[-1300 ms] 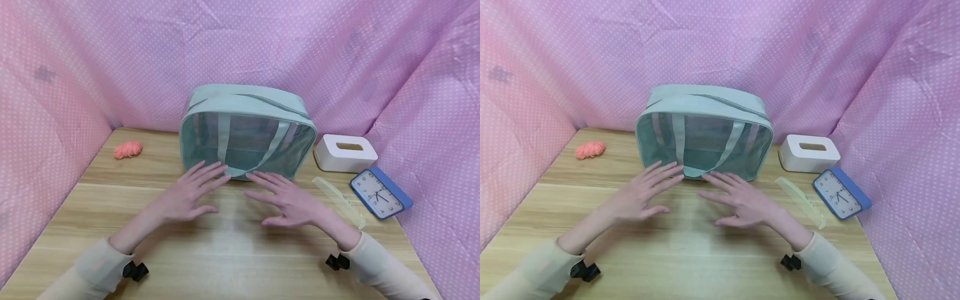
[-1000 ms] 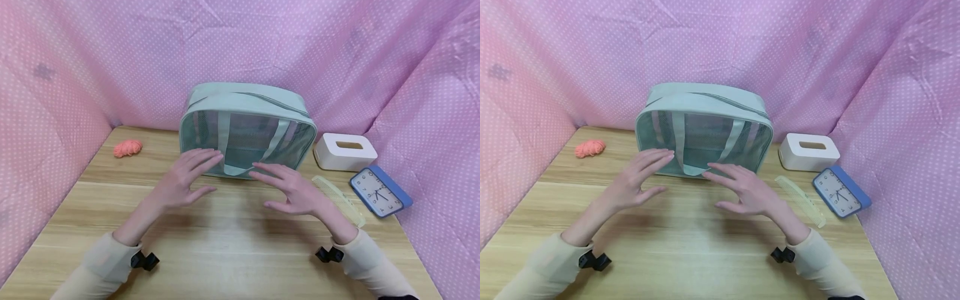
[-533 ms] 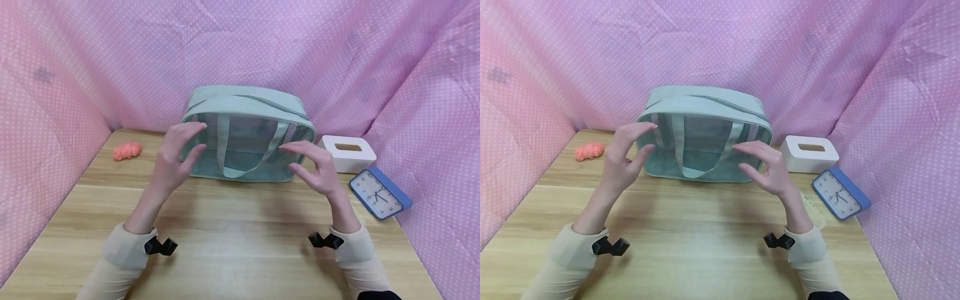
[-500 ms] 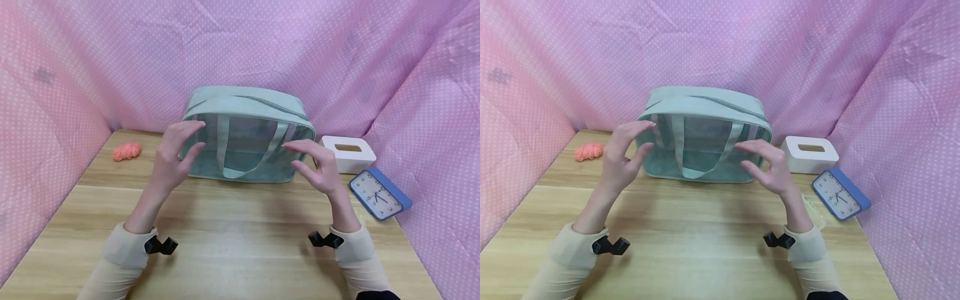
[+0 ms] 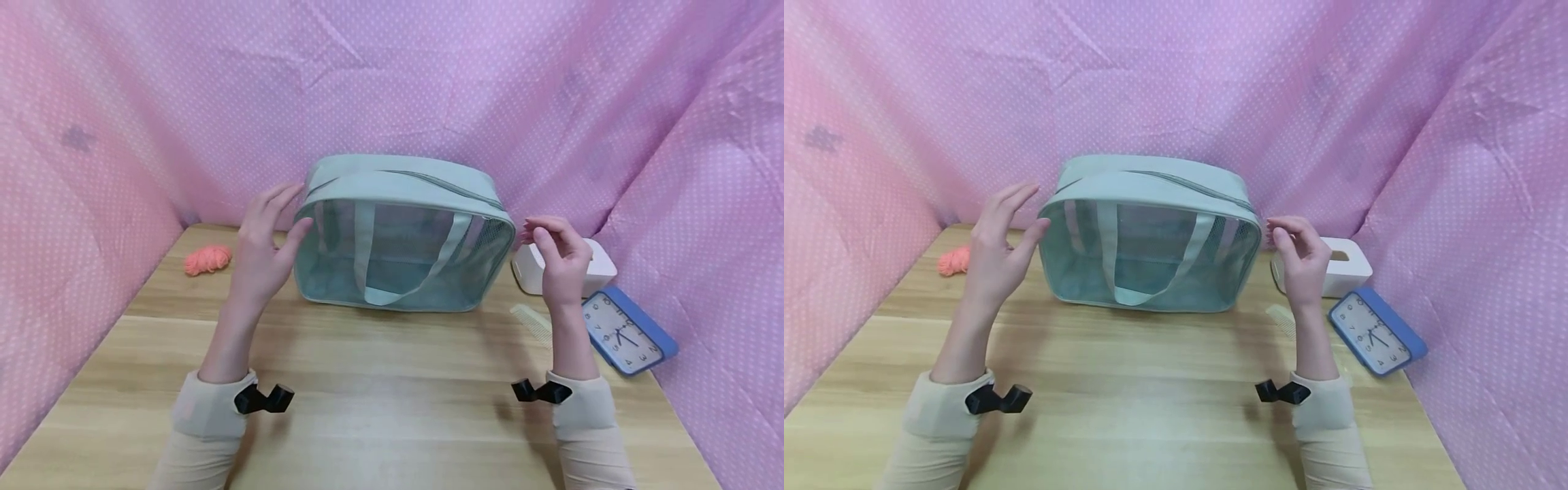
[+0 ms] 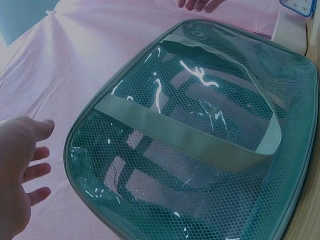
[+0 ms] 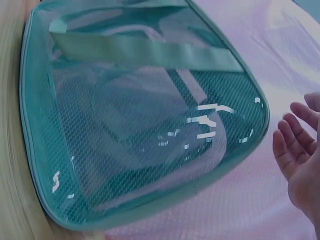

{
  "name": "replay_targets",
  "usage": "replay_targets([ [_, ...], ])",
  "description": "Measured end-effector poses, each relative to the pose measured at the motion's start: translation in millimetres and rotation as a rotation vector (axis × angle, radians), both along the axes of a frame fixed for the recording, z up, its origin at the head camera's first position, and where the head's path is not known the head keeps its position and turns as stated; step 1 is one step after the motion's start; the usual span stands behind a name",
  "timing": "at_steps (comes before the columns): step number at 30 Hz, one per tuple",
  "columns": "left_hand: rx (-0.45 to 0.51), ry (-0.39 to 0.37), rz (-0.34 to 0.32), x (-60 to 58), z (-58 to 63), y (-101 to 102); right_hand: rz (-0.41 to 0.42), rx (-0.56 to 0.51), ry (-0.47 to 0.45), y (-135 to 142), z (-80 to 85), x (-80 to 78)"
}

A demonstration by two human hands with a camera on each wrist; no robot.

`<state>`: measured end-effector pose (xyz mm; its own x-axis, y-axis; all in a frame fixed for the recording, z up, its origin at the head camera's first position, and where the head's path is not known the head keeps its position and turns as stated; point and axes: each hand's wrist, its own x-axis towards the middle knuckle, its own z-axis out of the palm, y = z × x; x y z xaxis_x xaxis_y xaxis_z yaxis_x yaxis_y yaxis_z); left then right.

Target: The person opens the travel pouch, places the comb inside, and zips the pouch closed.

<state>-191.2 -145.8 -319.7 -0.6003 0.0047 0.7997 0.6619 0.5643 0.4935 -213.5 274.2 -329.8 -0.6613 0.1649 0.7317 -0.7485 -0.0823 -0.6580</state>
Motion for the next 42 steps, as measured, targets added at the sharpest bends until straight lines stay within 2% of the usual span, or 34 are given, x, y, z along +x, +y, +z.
replay_targets([
  [5, -0.007, -0.088, 0.039, -3.1, -3.4, -5, -0.024, -0.029, -0.130, 11, -3.7, -5.0],
  [12, -0.022, -0.141, 0.059, -10.4, -11.4, -10, -0.019, -0.042, -0.262, 18, -12.7, -14.8],
  [21, 0.012, -0.189, 0.060, -15.2, -21.6, -7, 0.027, 0.064, -0.408, 25, -24.7, -20.0],
  [28, 0.072, -0.175, 0.053, -14.6, -24.5, -7, 0.047, 0.160, -0.489, 26, -29.6, -25.2],
  [35, 0.082, -0.142, 0.067, -15.2, -23.5, -6, 0.108, 0.144, -0.565, 25, -34.8, -30.5],
  [42, 0.077, -0.164, 0.072, -13.7, -24.6, -5, 0.122, 0.171, -0.672, 27, -44.8, -33.1],
])
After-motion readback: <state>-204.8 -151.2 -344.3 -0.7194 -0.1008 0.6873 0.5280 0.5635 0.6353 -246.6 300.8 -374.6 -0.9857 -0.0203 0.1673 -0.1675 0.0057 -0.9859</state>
